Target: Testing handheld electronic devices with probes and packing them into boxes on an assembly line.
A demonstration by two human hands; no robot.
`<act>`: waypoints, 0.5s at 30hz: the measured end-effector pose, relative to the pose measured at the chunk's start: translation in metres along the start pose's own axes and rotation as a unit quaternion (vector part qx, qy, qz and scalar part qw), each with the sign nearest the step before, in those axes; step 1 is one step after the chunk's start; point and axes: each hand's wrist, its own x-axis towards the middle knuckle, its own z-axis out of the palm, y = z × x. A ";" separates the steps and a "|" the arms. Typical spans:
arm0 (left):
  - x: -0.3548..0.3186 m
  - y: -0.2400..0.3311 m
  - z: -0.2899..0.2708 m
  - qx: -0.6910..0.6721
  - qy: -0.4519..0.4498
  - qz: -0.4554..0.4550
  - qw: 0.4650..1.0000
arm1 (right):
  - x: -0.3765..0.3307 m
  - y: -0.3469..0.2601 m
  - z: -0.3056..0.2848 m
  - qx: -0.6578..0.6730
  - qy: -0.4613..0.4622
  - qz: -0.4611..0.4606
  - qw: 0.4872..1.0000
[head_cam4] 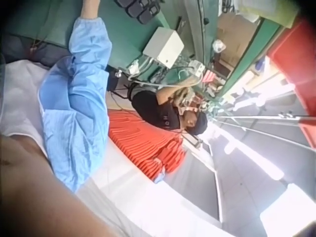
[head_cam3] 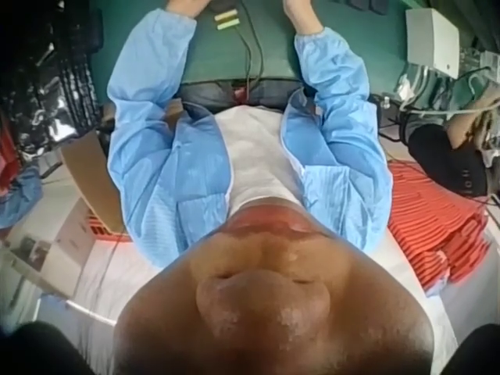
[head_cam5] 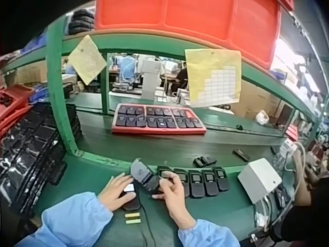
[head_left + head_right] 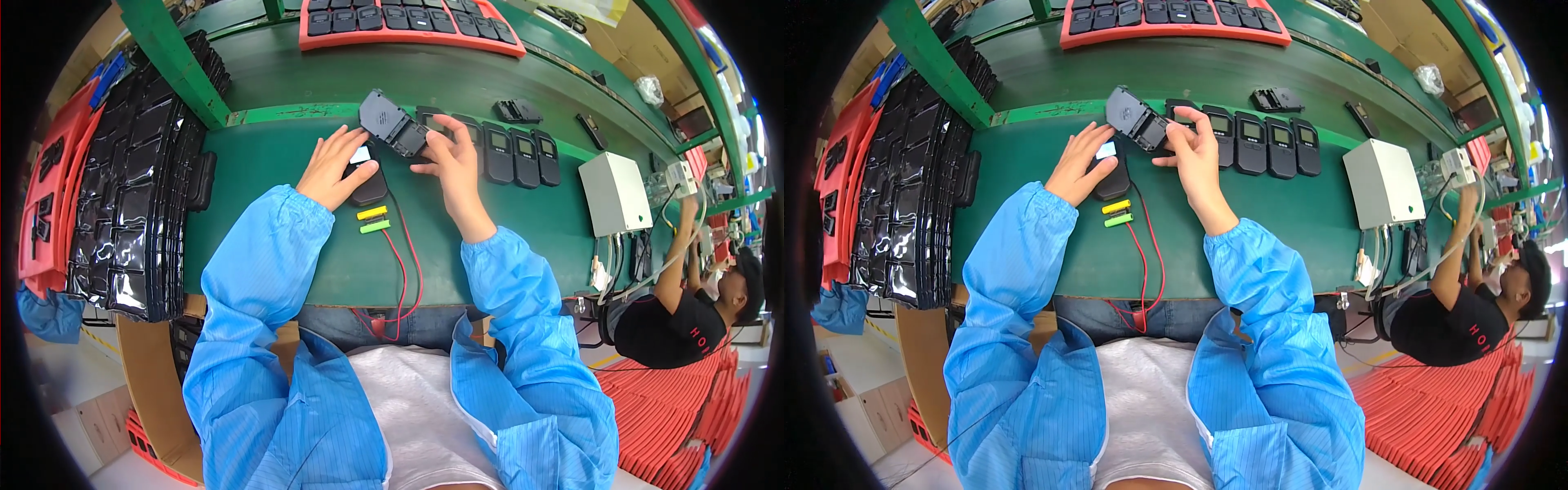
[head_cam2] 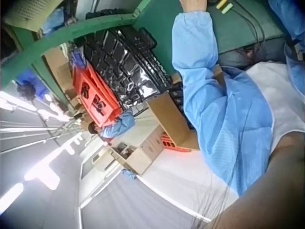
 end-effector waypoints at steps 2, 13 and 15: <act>-0.001 0.000 0.001 -0.010 0.037 -0.012 0.999 | -0.004 -0.002 0.004 0.026 -0.029 -0.028 0.999; 0.008 0.012 -0.015 -0.565 0.171 -0.087 0.802 | -0.024 -0.009 0.012 -0.365 -0.294 -0.068 0.881; 0.008 0.013 -0.019 -0.585 0.210 -0.091 0.778 | -0.026 -0.014 0.011 -0.428 -0.324 -0.075 0.841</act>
